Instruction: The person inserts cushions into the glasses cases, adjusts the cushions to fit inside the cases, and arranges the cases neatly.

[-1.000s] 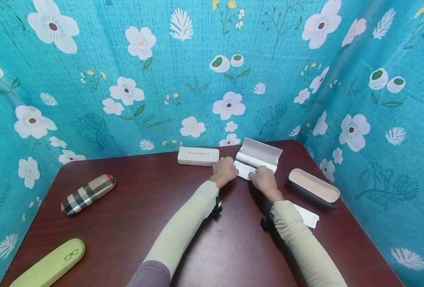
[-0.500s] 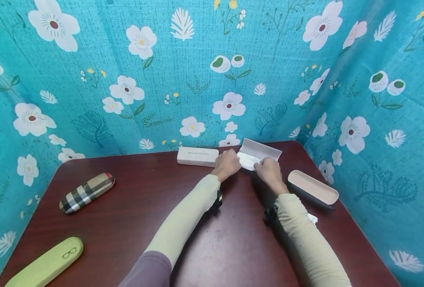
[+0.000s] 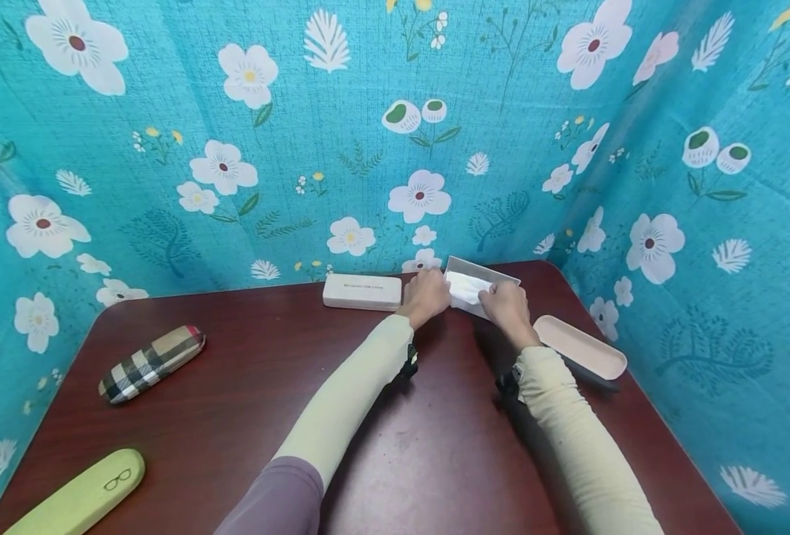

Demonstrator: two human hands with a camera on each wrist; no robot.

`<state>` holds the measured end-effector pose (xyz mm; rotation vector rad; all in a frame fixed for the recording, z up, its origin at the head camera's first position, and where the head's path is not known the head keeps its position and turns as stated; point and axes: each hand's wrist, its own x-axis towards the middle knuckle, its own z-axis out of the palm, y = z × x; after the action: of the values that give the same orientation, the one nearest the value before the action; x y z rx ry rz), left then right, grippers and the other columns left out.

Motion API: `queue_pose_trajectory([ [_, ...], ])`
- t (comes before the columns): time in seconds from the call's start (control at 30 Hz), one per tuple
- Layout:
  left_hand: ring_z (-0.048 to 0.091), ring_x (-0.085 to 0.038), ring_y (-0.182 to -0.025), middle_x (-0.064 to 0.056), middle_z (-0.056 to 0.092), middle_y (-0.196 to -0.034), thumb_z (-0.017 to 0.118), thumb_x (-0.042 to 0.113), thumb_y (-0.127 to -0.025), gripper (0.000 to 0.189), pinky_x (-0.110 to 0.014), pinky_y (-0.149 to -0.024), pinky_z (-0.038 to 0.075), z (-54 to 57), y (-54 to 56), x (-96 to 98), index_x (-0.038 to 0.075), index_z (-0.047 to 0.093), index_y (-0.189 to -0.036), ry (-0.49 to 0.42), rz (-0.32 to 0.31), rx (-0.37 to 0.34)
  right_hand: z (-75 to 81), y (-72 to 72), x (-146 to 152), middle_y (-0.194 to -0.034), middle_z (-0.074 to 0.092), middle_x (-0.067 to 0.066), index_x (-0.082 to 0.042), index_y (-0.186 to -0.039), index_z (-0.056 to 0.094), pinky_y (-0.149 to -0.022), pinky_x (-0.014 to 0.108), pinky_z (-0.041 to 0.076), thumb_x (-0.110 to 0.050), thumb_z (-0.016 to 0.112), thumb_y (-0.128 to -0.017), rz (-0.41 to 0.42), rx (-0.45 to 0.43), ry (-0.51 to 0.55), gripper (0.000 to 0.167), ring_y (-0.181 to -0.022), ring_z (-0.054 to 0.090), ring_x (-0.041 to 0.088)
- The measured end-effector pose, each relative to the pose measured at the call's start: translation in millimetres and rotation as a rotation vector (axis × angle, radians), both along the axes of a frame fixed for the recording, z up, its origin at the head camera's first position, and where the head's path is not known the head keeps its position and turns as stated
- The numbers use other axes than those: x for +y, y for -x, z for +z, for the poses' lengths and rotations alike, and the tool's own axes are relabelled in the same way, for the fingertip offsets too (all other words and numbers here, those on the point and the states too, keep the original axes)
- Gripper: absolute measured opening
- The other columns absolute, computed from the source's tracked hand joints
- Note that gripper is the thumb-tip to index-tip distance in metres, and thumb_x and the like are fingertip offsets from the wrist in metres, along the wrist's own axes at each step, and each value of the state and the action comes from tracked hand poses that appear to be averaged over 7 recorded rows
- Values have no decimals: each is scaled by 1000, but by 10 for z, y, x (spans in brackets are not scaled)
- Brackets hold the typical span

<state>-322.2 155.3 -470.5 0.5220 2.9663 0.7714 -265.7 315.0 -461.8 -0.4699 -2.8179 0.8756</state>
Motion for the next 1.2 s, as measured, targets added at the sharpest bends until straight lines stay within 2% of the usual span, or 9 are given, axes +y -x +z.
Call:
queue_pose_trajectory([
  [0.23,58,-17,-69,-2,59,-78,54,29,-104,25,-33,-59,48,139,91,-13,11,63,-90,-27,6,25,117,94,-13,-53,32,-3,-13,-58,43,-50,33,32,-16,59,-90,-7,29,-3,37,-60,40,22],
  [0.5,53,-18,-61,-4,55,-70,51,28,-105,37,-30,-52,41,223,196,20,13,56,-72,-82,-14,32,259,164,4,-53,33,-2,-11,-61,45,-47,32,31,-17,58,-93,-41,29,28,36,-56,39,20],
  [0.67,52,-17,-62,-3,54,-72,51,29,-106,34,-30,-54,41,225,212,58,14,56,-75,-86,-7,35,248,181,37,-53,33,-2,-11,-61,45,-47,33,31,-18,56,-93,-47,15,43,35,-55,39,20],
  [0.87,56,-15,-69,0,57,-77,52,30,-106,27,-30,-59,45,243,222,155,14,60,-85,-75,-18,81,191,174,115,-53,32,-2,-11,-62,45,-47,35,31,-18,57,-94,-65,37,38,36,-55,40,22],
  [0.97,57,-15,-69,0,58,-78,53,31,-106,24,-30,-59,46,225,223,195,12,64,-93,-50,-6,77,158,181,133,-53,33,-1,-10,-62,45,-46,33,31,-18,57,-95,-51,20,44,36,-53,38,20],
  [1.1,59,-15,-69,0,58,-79,54,31,-105,24,-28,-58,47,122,198,225,9,64,-103,-19,2,50,87,186,146,-52,33,0,-9,-61,44,-46,32,30,-17,56,-94,-41,-36,52,36,-49,36,18],
  [1.2,59,-15,-69,0,60,-78,55,31,-105,24,-29,-59,47,60,194,236,10,66,-101,-2,6,61,58,185,153,-51,33,0,-9,-60,43,-46,33,30,-16,57,-94,-39,-61,52,37,-48,36,18],
])
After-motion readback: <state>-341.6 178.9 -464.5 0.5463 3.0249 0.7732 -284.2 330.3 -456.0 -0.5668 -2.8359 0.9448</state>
